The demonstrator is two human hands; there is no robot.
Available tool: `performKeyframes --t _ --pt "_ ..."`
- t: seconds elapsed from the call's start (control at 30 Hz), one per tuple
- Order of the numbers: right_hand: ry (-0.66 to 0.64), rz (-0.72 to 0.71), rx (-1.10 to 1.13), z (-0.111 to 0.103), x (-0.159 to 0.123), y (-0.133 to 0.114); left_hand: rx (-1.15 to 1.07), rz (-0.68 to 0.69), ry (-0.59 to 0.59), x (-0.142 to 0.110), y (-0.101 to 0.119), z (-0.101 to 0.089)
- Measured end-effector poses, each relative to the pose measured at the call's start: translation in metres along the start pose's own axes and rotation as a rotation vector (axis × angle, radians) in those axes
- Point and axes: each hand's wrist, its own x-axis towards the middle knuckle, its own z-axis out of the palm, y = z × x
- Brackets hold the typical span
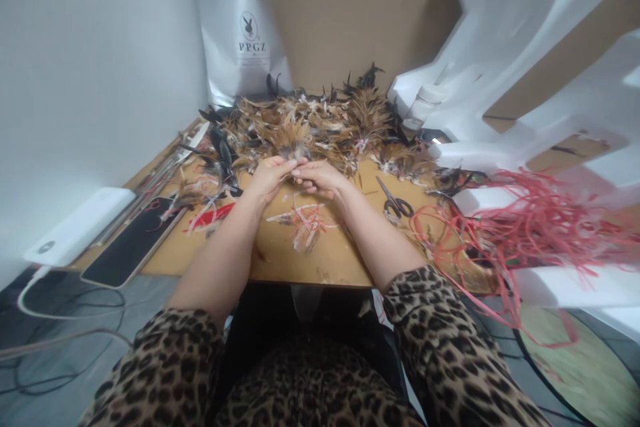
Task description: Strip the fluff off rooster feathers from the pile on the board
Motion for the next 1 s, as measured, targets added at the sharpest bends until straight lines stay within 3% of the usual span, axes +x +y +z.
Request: performKeyframes --t 0.3,0.4,0.5,0.6,0.77,1.0 --pt "0.125 -0.064 0.052 0.008 0.004 0.004 -0.071 -0.003 0.064 0.002 0.000 0.001" --pt "0.296 -0.185 0.023 0.000 0.006 0.001 -0.097 -0.001 0.135 0.004 0.001 -0.003" --pt "0.502 -0.299 -0.073 -0.009 0.010 0.000 0.014 -0.034 0.206 0.005 -0.001 -0.004" --pt "0.590 -0.367 -0.189 -0.014 0.013 0.001 0.127 -0.036 0.217 0.004 -0.004 0.001" --pt "0.577 -0.400 -0.281 -0.008 0.012 0.003 0.118 -0.039 0.162 0.003 -0.007 0.006" --pt "0.381 -0.256 0.038 -0.009 0.011 0.001 -0.208 -0.152 0.088 0.005 0.001 0.000"
